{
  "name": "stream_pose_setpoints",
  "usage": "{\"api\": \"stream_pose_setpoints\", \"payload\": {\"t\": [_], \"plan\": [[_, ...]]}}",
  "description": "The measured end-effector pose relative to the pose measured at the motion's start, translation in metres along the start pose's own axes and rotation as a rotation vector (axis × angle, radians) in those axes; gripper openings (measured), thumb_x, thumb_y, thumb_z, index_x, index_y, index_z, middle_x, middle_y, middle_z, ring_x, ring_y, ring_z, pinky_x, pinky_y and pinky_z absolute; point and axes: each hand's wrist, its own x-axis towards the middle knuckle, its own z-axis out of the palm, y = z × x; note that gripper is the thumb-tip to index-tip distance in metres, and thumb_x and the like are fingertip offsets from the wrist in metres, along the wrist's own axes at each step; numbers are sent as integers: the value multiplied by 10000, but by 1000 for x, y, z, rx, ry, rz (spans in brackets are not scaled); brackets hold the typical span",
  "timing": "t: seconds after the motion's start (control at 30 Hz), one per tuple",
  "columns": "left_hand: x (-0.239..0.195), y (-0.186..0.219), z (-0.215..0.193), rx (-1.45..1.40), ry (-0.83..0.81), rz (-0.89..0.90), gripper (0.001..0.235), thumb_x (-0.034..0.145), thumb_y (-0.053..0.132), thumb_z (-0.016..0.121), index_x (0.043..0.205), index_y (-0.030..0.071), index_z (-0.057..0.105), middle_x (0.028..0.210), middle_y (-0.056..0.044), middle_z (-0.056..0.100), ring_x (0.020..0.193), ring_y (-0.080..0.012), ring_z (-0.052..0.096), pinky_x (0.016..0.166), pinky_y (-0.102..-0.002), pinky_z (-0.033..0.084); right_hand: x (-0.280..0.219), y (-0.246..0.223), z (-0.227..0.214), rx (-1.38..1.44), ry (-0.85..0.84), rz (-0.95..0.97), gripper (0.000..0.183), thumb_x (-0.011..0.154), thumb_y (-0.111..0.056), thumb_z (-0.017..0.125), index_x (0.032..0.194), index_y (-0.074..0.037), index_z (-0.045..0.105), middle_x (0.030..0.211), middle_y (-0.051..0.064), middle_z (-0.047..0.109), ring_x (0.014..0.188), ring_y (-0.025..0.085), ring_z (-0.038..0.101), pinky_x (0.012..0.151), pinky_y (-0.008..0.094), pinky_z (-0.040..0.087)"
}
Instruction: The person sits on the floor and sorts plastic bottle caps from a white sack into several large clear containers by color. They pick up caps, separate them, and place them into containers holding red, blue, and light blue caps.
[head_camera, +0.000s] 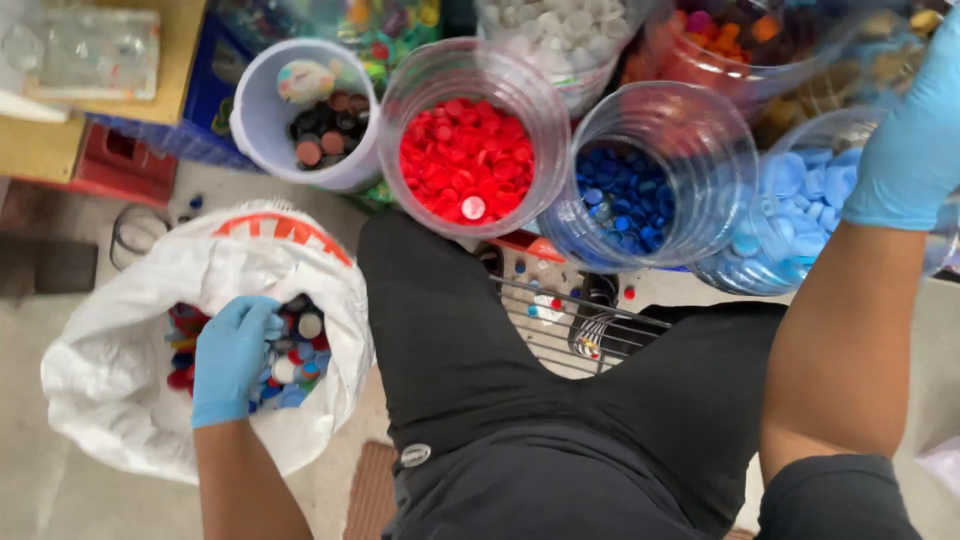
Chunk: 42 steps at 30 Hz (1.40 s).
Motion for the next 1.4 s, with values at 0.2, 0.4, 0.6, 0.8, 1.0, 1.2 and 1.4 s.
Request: {"api": "stream_pose_setpoints", "payload": {"t": [0.2,0.4,0.6,0.8,1.0,1.2,1.4], "plan": [[78,-140,73,391,-146,-79,587,802,471,603,1325,208,648,1403,-170,611,1236,-437,589,1030,-509,462,-24,-76,63,91,-607,-13,272,1113,108,451,1329,106,617,1341,260,604,1271,373,600,1118,477,514],[112,-156,111,418,-167,-321,960,730,548,715,1562,233,354,1496,-234,438,1260,-452,555,1021,-534,500,-71,-164,69,105,-1359,254,419,935,-131,627,1336,-11,650,1342,120,691,1216,202,643,1053,343,490],[117,-175,126,322,-17,-318,633,849,403,686,1409,200,471,1454,-244,382,1109,-468,570,931,-545,537,-106,-169,47,179,-1405,326,478,932,-235,579,1361,-30,631,1380,114,688,1299,240,643,1129,400,485],[111,-178,98,269,-8,-208,326,848,228,616,1158,159,689,1115,-205,708,1020,-461,653,862,-556,548,-125,-168,32,246,-1301,416,465,960,-201,549,1373,3,610,1335,144,685,1244,265,653,1115,418,506],[90,-167,53,-60,57,-134,236,751,212,692,961,104,696,992,-142,720,944,-355,651,825,-477,519,-135,-163,18,232,-1215,510,450,978,-179,531,1368,33,605,1330,167,671,1243,281,642,1116,422,507],[53,-144,14,-361,45,-71,224,765,100,791,838,186,597,828,-2,617,817,-165,596,761,-322,541,-142,-157,13,231,-1166,536,426,1004,-115,501,1390,46,581,1366,197,650,1265,307,627,1127,436,506],[23,-133,1,-464,99,12,210,837,72,796,805,180,619,777,36,631,802,-53,594,802,-221,554,-142,-164,20,234,-1165,563,427,993,-109,514,1384,44,588,1353,192,658,1266,304,632,1128,432,510]]}}
